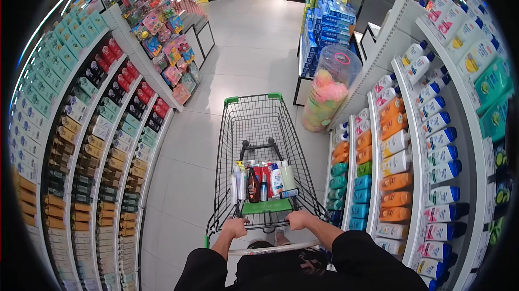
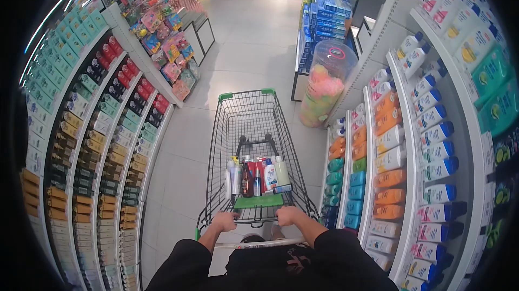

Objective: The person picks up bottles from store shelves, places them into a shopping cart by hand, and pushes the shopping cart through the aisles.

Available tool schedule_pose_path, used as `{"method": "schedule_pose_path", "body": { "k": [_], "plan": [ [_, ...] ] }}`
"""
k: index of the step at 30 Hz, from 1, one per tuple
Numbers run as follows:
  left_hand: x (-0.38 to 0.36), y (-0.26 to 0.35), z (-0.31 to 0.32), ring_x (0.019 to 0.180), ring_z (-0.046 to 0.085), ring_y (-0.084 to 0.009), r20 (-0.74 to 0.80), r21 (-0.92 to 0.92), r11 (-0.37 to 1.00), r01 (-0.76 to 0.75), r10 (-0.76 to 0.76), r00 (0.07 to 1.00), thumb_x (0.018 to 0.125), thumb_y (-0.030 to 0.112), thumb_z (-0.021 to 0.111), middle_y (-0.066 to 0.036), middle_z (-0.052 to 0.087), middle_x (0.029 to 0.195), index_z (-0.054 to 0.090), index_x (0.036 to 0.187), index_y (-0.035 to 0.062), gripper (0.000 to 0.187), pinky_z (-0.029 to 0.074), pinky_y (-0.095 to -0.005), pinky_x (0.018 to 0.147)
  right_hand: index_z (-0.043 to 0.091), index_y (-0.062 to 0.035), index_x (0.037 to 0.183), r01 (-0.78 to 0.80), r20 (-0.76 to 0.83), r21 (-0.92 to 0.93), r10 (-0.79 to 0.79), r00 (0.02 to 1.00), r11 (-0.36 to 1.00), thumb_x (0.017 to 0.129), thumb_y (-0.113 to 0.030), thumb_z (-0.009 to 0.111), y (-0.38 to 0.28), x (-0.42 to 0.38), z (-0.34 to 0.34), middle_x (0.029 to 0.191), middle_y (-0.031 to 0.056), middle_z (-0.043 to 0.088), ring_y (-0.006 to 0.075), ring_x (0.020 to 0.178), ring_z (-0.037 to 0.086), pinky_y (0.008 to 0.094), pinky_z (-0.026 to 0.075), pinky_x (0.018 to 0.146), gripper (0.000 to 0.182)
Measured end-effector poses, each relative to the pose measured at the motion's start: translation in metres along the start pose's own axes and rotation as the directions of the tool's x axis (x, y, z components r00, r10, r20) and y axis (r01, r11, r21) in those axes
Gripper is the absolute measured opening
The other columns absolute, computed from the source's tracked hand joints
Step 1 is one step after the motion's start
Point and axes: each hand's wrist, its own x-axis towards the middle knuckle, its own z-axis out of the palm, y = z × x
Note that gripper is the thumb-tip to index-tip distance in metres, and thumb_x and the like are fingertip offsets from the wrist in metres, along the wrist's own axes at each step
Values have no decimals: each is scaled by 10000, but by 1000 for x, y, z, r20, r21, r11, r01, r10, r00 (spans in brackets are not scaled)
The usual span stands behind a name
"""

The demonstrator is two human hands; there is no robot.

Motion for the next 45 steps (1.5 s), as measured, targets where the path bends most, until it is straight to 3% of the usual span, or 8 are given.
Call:
{"method": "schedule_pose_path", "body": {
  "k": [3,22,39,45],
  "plan": [
    [12,-4,-3,1126,631,-316,1,-135,988,75,-75,997,681,204,578,-149,677,1195,626,1293,239,615,499,-427,968,700,-67,1085,40,35,-71,-37,999,997,735,-201,599,13,21,-17,1102,192,693,365,1036,660,465,538,880,387],
    [58,3,-83,1119,629,-333,-60,-272,949,157,-180,982,737,186,522,-167,674,1186,636,1270,207,545,495,-432,971,718,-133,1084,145,65,-292,-132,989,945,725,-212,576,48,91,-154,1051,167,711,341,1005,672,453,541,843,394],
    [127,-9,-160,1106,636,-358,-48,-438,867,237,-286,957,737,228,545,-199,669,1180,635,1273,218,544,501,-432,972,721,-88,919,248,80,-381,-236,969,891,675,-193,621,71,163,-291,925,160,719,336,933,687,472,543,761,284],
    [154,-23,-186,1090,644,-363,-82,-486,845,225,-300,950,734,224,548,-202,674,1168,630,1286,215,557,504,-438,970,713,-140,898,301,72,-502,-307,949,811,680,-216,602,82,198,-327,873,114,708,314,899,674,446,507,841,256]
  ]
}}
